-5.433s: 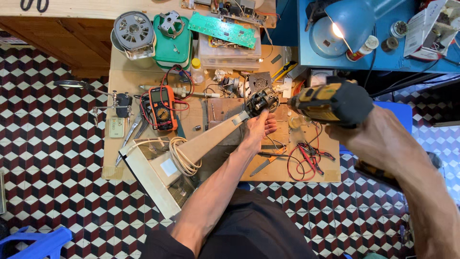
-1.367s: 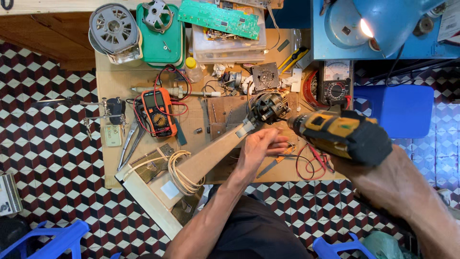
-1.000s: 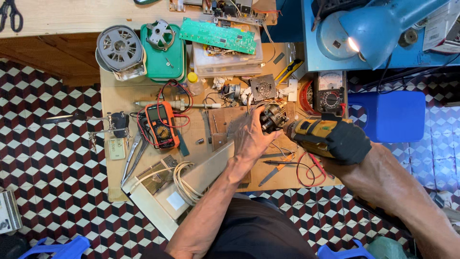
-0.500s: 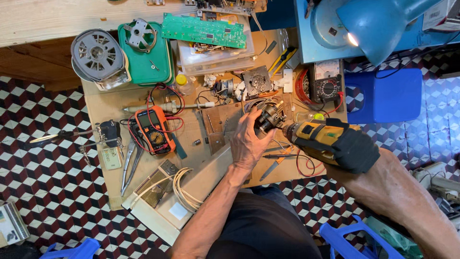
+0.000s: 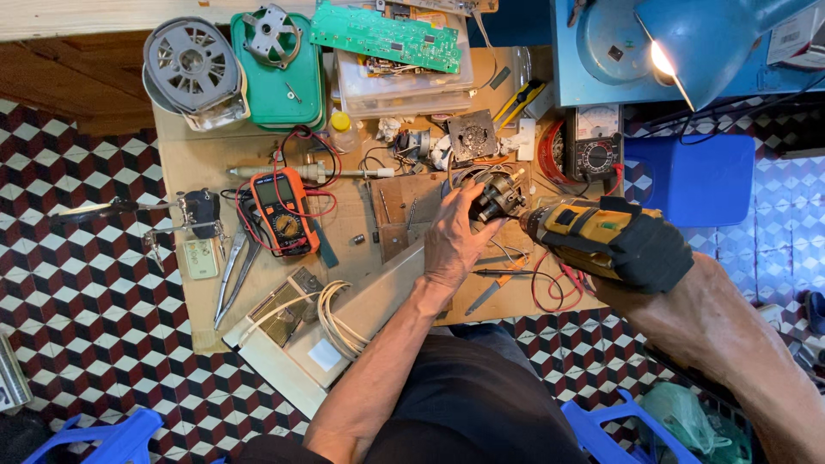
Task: The person disassembles a small motor or compressor component, applies lubricant from a bottle, and uses a cordless drill to remove and install screws. They handle the component with both hands, inspecting it between steps, and place tools on the workbench.
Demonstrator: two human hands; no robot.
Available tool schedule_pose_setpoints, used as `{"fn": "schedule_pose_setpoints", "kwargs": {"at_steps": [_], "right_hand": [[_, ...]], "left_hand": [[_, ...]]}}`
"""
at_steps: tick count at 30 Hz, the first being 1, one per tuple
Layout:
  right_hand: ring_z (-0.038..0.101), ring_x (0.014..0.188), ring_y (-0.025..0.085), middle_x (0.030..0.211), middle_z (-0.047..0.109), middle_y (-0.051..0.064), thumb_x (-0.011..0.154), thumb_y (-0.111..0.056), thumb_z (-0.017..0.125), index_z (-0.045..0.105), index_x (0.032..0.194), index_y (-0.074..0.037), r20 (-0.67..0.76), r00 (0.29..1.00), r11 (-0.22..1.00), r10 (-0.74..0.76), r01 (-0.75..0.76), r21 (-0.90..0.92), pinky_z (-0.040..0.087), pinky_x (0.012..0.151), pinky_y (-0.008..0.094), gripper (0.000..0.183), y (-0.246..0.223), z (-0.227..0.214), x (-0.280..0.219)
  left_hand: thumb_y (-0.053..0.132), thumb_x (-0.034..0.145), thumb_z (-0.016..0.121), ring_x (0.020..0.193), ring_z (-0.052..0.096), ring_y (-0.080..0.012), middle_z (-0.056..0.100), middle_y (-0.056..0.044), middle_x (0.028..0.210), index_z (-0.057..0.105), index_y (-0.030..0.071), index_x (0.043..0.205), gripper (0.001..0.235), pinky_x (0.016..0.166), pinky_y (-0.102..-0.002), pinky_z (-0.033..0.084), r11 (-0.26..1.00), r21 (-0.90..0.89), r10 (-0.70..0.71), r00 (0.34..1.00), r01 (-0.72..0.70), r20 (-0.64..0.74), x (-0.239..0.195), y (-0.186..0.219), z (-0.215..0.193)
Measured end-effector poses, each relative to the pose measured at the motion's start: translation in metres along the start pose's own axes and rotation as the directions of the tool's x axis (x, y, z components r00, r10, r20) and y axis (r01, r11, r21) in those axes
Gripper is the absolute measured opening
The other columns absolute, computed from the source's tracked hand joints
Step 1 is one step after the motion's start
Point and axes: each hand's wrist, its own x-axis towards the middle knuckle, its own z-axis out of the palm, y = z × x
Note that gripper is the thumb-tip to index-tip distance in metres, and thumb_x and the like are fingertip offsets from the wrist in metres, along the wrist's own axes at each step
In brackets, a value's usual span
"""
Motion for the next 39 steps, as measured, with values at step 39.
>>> {"fn": "schedule_pose_setpoints", "kwargs": {"at_steps": [39], "right_hand": [[0.078, 0.082, 0.029, 0.104, 0.075, 0.014, 0.085, -0.028, 0.078, 0.069, 0.126, -0.014, -0.156, 0.988, 0.987, 0.017, 0.008, 0.158, 0.064, 0.074, 0.044, 0.044, 0.0, 0.002, -0.002]], "left_hand": [[0.033, 0.084, 0.082, 0.126, 0.065, -0.0321, 0.063, -0.017, 0.14, 0.054, 0.015, 0.139, 0.064, 0.103, -0.04, 0.058, 0.999, -0.034, -0.019, 1.0, 0.019, -0.011, -0.001, -0.001, 0.003]]}}
